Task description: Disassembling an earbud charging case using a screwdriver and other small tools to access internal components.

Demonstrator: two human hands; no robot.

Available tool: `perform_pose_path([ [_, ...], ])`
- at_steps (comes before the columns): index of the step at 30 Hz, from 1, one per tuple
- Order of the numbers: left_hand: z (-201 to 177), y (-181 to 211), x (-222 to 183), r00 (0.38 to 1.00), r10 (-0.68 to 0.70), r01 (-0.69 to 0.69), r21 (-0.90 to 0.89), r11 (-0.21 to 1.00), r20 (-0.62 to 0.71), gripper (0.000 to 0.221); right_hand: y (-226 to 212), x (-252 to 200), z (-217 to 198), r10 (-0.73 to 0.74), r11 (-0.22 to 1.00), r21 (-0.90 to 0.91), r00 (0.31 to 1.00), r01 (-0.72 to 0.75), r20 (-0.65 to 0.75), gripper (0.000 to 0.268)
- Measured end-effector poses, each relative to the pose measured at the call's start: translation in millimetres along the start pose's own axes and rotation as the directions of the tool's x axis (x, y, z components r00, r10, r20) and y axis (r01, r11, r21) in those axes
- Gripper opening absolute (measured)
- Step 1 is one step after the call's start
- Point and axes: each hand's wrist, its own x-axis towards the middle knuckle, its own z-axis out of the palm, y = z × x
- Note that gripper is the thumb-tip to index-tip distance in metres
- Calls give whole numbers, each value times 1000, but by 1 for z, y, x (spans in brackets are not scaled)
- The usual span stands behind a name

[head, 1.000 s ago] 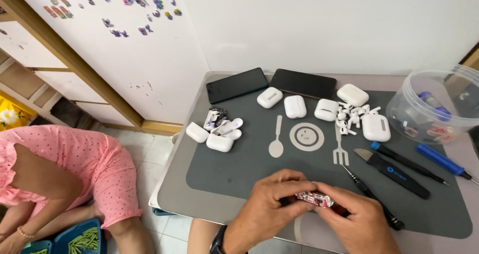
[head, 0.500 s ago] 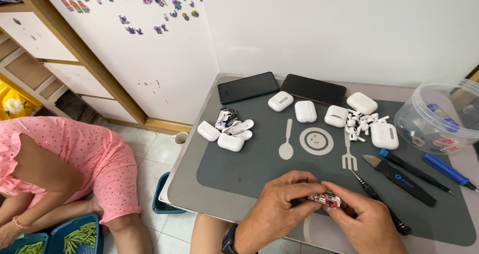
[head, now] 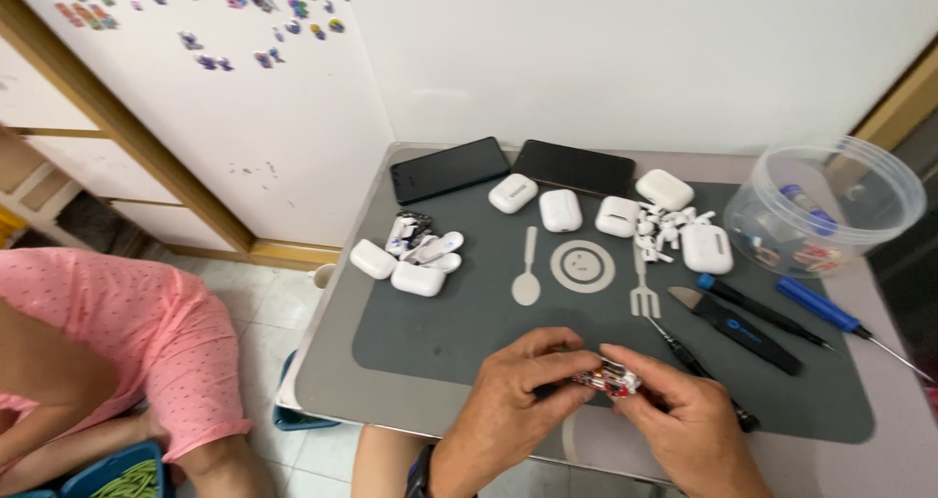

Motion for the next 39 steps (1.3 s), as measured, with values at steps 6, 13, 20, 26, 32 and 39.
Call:
perform_pose_path([
  [6,4,-7,-1,998,-22,21,-17,1000,-52,37,0,-5,5,-321,944,36,937,329,-138,45],
  [13,6,-15,-4,999,-21,19,-50,999,-38,41,-7,-17,8,-555,832,-179,792,526,-253,48],
  [20,7,-14,-9,994,107,-98,222,970,-28,38,0,-20,7,-587,810,-177,768,559,-255,49],
  [26,5,-5,-6,995,92,-86,168,982,-30,35,-3,-19,4,-535,845,-141,809,516,-245,50],
  [32,4,-4,0,1000,-17,16,41,999,24,35,-4,-19,0,-479,875,-47,847,482,-228,46],
  [39,0,7,3,996,-47,37,124,992,76,35,-1,-19,0,-506,856,1,839,516,-200,47],
])
